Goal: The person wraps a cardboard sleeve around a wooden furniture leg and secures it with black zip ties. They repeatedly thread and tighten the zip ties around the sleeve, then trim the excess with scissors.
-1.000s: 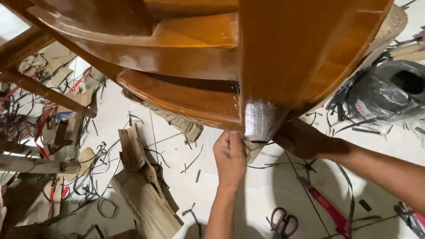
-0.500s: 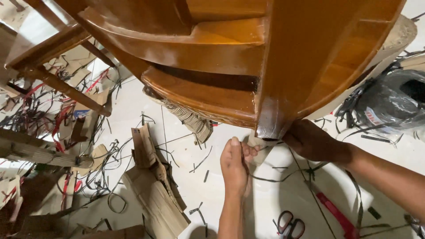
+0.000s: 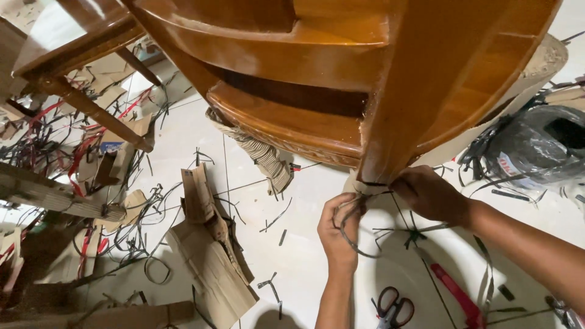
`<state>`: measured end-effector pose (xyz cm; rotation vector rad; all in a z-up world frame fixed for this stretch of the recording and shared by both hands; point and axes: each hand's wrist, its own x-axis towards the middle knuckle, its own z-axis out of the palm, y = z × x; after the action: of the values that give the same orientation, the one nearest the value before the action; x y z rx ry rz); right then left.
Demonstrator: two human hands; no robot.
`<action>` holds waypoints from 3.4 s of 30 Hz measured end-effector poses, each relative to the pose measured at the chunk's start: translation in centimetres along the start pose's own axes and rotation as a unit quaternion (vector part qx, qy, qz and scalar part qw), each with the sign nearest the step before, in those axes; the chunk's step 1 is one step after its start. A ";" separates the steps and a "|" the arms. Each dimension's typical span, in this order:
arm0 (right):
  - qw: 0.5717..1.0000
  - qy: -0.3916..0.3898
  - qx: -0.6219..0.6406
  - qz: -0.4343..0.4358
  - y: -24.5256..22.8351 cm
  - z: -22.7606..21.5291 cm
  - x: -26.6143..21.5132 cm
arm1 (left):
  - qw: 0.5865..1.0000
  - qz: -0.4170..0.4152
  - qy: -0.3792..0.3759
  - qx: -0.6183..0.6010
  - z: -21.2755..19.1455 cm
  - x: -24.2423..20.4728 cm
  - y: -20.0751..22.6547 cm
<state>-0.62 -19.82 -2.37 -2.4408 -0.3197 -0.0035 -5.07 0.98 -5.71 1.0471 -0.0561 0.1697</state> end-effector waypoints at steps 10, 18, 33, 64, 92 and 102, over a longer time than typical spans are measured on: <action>0.992 0.078 -0.057 -0.076 -0.4 0.0 -0.3 | 0.951 0.167 0.036 0.257 2.1 0.6 2.2; 0.977 0.036 0.191 0.089 -3.3 -1.0 -2.7 | 0.943 0.233 0.026 0.237 3.4 0.3 3.6; 0.944 0.206 -0.096 -0.240 -2.0 1.3 -6.0 | 0.904 0.327 -0.017 0.274 2.6 1.3 2.0; 0.922 0.273 -0.084 -0.263 -4.0 1.1 -4.7 | 0.871 0.373 -0.072 0.312 2.2 1.7 1.3; 0.987 0.104 0.070 -0.102 -6.3 -1.3 -4.9 | 0.927 0.302 -0.052 0.217 2.5 0.6 2.8; 0.970 0.036 0.237 0.027 -3.9 0.3 -4.7 | 0.929 0.292 -0.081 0.214 1.9 0.2 1.0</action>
<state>-6.09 -17.79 -0.63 -1.9674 -0.1933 0.0063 -4.99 -0.20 -3.89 1.4583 -0.5024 0.6594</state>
